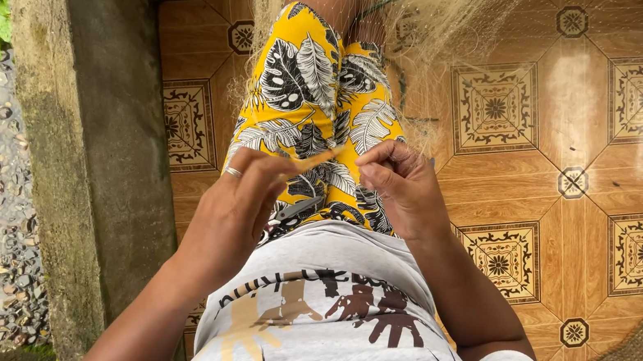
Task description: Repairing a fishing net by tying knots with a shuttle and line while sitting on the floor
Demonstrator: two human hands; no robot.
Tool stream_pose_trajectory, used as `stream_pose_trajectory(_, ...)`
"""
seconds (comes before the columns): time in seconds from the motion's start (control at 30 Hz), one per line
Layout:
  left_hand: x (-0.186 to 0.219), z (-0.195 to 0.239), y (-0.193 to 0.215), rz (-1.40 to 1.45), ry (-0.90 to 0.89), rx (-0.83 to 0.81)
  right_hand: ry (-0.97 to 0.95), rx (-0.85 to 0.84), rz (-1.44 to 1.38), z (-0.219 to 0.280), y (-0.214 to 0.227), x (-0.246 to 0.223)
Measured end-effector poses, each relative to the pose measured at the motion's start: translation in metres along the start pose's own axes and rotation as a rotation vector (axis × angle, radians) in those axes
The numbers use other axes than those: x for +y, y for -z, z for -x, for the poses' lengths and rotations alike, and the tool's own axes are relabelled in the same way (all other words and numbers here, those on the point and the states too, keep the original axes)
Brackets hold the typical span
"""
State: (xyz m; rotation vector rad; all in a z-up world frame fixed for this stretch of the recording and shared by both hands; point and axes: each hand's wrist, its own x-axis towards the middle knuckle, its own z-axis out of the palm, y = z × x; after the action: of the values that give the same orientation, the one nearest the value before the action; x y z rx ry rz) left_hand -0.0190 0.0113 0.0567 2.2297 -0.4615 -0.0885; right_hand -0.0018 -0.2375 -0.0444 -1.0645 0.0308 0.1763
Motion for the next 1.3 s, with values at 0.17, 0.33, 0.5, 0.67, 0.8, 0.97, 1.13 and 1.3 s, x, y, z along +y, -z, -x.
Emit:
stream_pose_trajectory(0.17,-0.003,0.006,-0.008,0.178,0.019,0.001,0.008,0.006,0.022,-0.001,-0.005,0.001)
stream_pose_trajectory(0.33,0.005,0.021,-0.027,0.506,0.154,-0.077,0.011,0.06,0.011,0.001,-0.003,0.001)
stream_pose_trajectory(0.5,0.001,0.024,-0.03,0.326,0.146,-0.071,0.007,0.051,-0.034,0.001,-0.005,-0.004)
stream_pose_trajectory(0.67,0.008,0.008,-0.019,-0.13,0.026,0.09,0.062,0.06,0.128,0.005,-0.006,-0.006)
stream_pose_trajectory(0.8,-0.001,0.003,-0.026,-0.171,0.016,0.07,0.101,0.048,0.259,0.008,-0.017,-0.016)
stream_pose_trajectory(0.97,0.007,-0.002,-0.014,-0.184,0.019,0.023,0.101,0.018,0.335,0.01,-0.022,-0.024)
stream_pose_trajectory(1.13,0.011,-0.006,-0.005,-0.217,0.006,-0.021,0.08,0.002,0.377,0.011,-0.025,-0.03)
stream_pose_trajectory(1.3,0.008,-0.01,-0.009,-0.17,-0.004,-0.023,0.078,-0.021,0.358,0.009,-0.021,-0.026)
